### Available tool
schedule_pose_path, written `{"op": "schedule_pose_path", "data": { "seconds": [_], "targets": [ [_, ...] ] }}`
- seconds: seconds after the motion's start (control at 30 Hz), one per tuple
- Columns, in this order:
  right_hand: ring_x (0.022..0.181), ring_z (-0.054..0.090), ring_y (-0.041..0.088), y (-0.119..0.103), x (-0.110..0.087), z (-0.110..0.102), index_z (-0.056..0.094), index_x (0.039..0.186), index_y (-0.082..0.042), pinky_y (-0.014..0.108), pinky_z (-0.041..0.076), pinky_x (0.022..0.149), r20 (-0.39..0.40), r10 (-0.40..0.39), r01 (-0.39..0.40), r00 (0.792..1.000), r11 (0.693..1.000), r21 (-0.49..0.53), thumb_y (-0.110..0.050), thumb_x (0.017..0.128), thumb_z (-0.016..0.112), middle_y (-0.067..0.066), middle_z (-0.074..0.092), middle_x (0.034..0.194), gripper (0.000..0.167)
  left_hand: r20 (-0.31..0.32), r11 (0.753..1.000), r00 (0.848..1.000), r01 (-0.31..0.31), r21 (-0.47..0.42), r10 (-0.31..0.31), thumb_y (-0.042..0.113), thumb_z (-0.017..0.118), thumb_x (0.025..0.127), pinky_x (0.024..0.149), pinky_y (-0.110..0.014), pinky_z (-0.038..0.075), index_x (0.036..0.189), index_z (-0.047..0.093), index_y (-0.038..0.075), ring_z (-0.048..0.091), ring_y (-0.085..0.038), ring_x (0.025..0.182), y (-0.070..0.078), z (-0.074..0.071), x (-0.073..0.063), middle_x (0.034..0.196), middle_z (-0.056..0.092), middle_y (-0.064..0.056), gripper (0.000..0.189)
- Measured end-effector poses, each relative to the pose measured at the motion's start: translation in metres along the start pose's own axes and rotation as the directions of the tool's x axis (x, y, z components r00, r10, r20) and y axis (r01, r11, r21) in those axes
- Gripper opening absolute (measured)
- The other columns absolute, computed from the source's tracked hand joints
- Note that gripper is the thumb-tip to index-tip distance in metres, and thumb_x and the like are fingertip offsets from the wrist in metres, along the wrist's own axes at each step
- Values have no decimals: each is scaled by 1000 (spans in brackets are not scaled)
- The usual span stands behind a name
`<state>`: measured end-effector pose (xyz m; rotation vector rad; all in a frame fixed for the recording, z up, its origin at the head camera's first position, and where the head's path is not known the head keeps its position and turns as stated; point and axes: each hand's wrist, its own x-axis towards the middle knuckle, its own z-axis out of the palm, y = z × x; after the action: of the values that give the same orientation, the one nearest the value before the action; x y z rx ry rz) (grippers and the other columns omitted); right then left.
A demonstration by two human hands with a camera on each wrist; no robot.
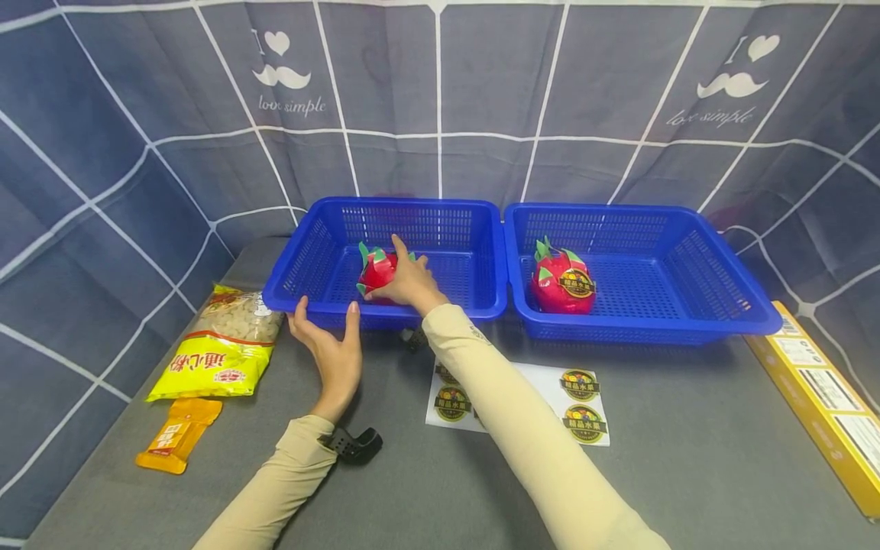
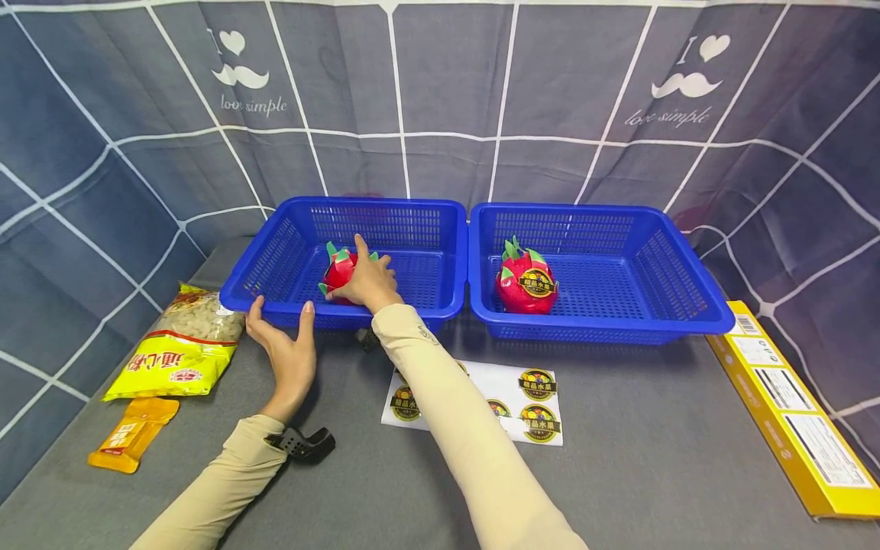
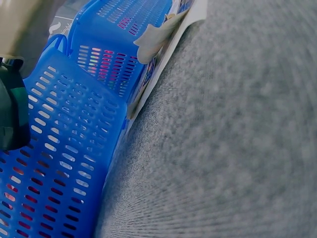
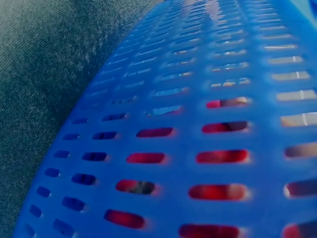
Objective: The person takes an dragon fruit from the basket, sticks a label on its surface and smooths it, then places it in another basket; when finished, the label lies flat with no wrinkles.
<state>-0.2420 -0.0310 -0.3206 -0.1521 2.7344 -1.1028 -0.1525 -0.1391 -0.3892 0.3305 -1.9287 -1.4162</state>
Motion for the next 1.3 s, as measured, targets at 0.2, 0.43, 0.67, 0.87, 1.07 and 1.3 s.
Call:
{"op": "schedule_pose_path", "data": {
  "seconds": [0.2,0.43,0.67,0.87,1.07,1.3],
  "targets": [
    [120,38,44,1,-3,1,17,144,-31,55,37,95,4,-28,28,1000,996,-81,-45,63,78,19,37,135,102,0,1000,1000,-8,10,8,35,64,82,115,-40,6,136,20,12,6,-21,139,-2,-1,-1,146,7,-14,73],
    [115,41,43,0,-4,2,23,141,-35,53,40,91,0,-54,54,999,992,-112,-45,65,77,18,39,133,94,-1,1000,1000,-18,4,18,34,64,82,115,-40,6,136,20,9,6,-21,138,-3,-1,-1,146,7,-14,74],
    [115,41,47,0,-4,2,24,141,-37,53,42,90,20,-56,58,998,989,-135,-46,68,74,22,34,135,88,0,1000,1000,-14,8,14,35,64,82,115,-40,6,136,21,10,7,-20,138,-3,-1,-1,146,7,-13,73],
    [111,45,46,-1,-5,2,27,139,-37,51,45,87,26,-64,67,998,984,-165,-47,70,71,26,31,133,83,0,1000,1000,-18,10,18,34,63,83,115,-41,6,136,21,8,7,-21,138,-3,-1,-1,146,7,-14,73],
    [106,49,44,-1,-6,1,32,135,-37,47,47,84,13,-61,62,998,984,-168,-49,69,71,24,34,128,77,-4,1000,1000,-16,13,16,35,64,82,115,-40,6,136,21,10,8,-20,138,-2,-1,-1,146,7,-14,73],
    [102,52,40,0,-4,-1,36,132,-36,45,49,79,-9,-61,60,998,988,-143,-49,69,71,23,37,122,74,-4,1000,1000,-16,8,16,35,64,82,115,-40,6,136,21,8,7,-21,138,-1,0,0,146,8,-15,74]
  ]
}}
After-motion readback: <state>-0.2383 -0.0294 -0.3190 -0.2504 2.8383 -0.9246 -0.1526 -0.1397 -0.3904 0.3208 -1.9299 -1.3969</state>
